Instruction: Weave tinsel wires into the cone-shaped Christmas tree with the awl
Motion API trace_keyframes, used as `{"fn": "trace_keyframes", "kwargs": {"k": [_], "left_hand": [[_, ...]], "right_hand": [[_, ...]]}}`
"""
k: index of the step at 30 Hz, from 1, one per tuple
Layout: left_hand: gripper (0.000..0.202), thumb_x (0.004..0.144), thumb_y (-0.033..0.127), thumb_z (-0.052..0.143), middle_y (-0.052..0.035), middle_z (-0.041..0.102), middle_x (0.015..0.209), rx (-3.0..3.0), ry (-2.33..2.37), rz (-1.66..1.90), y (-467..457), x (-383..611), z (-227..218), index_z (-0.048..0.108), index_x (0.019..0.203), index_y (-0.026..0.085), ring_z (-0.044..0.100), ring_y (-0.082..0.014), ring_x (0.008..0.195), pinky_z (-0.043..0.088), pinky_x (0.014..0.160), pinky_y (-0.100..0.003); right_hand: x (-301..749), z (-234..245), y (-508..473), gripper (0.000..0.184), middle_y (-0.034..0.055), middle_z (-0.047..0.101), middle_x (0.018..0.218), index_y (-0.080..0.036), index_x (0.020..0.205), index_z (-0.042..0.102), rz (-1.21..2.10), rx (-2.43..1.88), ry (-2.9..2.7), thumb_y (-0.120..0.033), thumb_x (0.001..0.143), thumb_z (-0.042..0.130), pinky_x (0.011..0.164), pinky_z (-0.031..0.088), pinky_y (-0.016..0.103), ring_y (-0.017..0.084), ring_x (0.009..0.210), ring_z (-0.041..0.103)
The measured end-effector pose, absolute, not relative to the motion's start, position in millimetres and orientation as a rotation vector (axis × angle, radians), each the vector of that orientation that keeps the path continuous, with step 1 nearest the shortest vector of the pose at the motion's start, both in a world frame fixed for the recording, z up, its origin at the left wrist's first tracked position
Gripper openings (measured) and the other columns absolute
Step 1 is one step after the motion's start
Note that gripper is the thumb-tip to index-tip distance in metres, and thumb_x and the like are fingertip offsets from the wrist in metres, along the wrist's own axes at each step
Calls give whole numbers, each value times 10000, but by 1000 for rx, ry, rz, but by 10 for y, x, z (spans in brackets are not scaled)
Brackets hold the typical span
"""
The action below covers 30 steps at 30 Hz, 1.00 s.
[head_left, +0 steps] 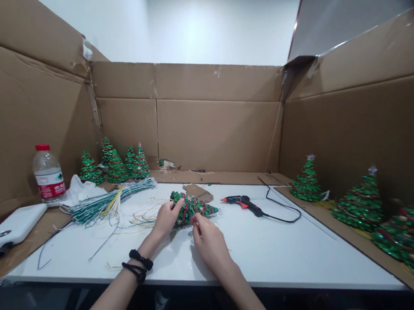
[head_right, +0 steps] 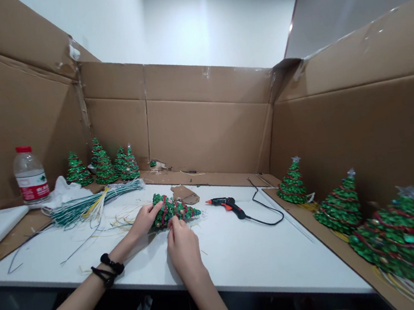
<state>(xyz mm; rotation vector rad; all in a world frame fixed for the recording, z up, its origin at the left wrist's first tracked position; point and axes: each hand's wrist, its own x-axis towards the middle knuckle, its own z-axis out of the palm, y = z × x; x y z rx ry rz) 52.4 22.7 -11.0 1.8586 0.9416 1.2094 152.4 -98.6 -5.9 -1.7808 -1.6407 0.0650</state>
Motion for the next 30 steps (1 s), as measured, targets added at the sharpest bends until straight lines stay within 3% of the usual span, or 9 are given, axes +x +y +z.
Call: {"fn": "trace_keyframes", "kwargs": {"k": [9, 17, 23, 30], "left_hand": [[450, 747, 559, 478, 29, 392, 479, 1849, 936, 1190, 238, 521, -100, 416, 499, 188, 347, -126, 508, 258, 495, -260], [451, 753, 565, 468, 23, 413, 492, 1848, 938, 1150, 266, 510, -129, 442, 516, 182, 361, -131, 520, 267, 506, -262], [457, 755, 572, 462, 28, 391, 492, 1840, 939, 1148, 273, 518, -139, 418, 511, 187, 346, -126, 514, 264, 505, -262], [466, 758, 586, 454, 36, 369, 482, 1841, 935, 1157, 270, 517, -136, 398, 515, 193, 337, -124, 507, 254, 491, -255]], "right_hand": [[1498, -77, -960, 278, 80, 672, 900, -159, 1146, 427, 100, -1783, -1568, -127, 884, 339, 590, 345, 249, 203, 757, 645], [1546, -91, -943, 227, 67, 651, 796, -144, 1068, 453, 113, -1774, -1526, -132, 858, 367, 552, 329, 242, 192, 662, 597], [1631, -101, -926, 214, 67, 625, 899, -173, 926, 527, 80, -1640, -1500, -91, 778, 395, 677, 400, 255, 184, 773, 580], [1678, 26, -998, 145, 30, 680, 802, -193, 890, 603, 138, -1725, -1500, -144, 837, 477, 634, 367, 241, 184, 718, 610]]}}
